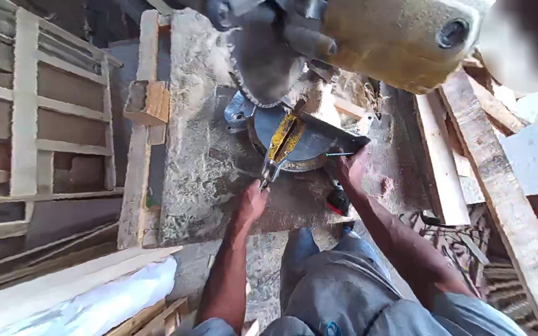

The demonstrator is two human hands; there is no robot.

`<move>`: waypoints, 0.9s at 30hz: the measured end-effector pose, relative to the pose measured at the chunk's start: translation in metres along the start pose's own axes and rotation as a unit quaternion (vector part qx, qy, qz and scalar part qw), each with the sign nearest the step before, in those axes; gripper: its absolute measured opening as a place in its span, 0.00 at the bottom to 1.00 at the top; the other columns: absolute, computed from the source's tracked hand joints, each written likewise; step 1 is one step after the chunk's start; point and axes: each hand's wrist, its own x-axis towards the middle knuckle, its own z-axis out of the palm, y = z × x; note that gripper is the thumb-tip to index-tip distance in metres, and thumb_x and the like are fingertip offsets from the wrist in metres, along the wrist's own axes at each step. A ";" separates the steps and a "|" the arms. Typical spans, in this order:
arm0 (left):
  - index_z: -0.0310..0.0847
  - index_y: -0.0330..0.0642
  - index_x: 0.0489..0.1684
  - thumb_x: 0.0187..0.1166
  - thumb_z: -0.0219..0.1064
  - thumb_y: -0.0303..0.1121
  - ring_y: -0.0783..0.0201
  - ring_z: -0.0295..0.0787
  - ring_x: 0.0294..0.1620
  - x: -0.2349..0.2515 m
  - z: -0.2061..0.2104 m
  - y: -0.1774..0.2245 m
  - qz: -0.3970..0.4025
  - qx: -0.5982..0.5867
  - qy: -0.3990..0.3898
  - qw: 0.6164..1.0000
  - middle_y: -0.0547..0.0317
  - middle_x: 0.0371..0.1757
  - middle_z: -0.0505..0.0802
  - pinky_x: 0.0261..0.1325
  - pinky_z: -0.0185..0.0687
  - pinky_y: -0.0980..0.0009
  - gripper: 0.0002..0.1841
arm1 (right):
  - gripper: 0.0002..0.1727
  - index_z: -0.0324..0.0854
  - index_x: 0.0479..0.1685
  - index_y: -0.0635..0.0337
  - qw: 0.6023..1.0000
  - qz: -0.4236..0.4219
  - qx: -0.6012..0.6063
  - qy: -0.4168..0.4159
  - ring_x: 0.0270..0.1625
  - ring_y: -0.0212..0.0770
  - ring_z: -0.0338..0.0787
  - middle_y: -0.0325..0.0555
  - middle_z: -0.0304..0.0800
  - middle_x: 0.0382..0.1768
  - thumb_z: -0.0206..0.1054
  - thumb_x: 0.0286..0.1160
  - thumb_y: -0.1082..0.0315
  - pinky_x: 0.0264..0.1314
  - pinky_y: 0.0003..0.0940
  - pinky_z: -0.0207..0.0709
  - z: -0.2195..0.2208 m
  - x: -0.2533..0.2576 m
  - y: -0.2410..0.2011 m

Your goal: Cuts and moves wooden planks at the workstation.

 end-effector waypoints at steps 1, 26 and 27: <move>0.80 0.38 0.69 0.87 0.60 0.48 0.35 0.89 0.62 0.004 -0.008 -0.010 0.002 0.014 0.012 1.000 0.34 0.57 0.91 0.65 0.78 0.30 0.24 | 0.52 0.53 0.89 0.63 1.000 -0.003 0.003 0.001 0.73 0.56 0.84 0.63 0.80 0.73 0.75 0.69 0.47 0.75 0.54 0.78 0.013 -0.003 -0.009; 0.77 0.34 0.70 0.88 0.60 0.45 0.53 0.91 0.22 -0.083 0.050 -0.096 -0.068 -0.156 0.075 0.983 0.45 0.34 0.93 0.32 0.93 0.48 0.24 | 0.35 0.75 0.78 0.55 0.984 -0.136 -0.094 -0.064 0.81 0.59 0.75 0.58 0.78 0.77 0.65 0.78 0.42 0.83 0.62 0.66 0.068 0.153 -0.027; 0.78 0.34 0.69 0.88 0.60 0.44 0.54 0.92 0.23 -0.084 0.049 -0.096 -0.067 -0.155 0.074 0.983 0.45 0.34 0.93 0.32 0.93 0.48 0.23 | 0.34 0.74 0.81 0.51 0.967 -0.199 -0.071 -0.140 0.78 0.55 0.80 0.53 0.80 0.77 0.63 0.81 0.41 0.82 0.57 0.70 0.079 0.140 -0.035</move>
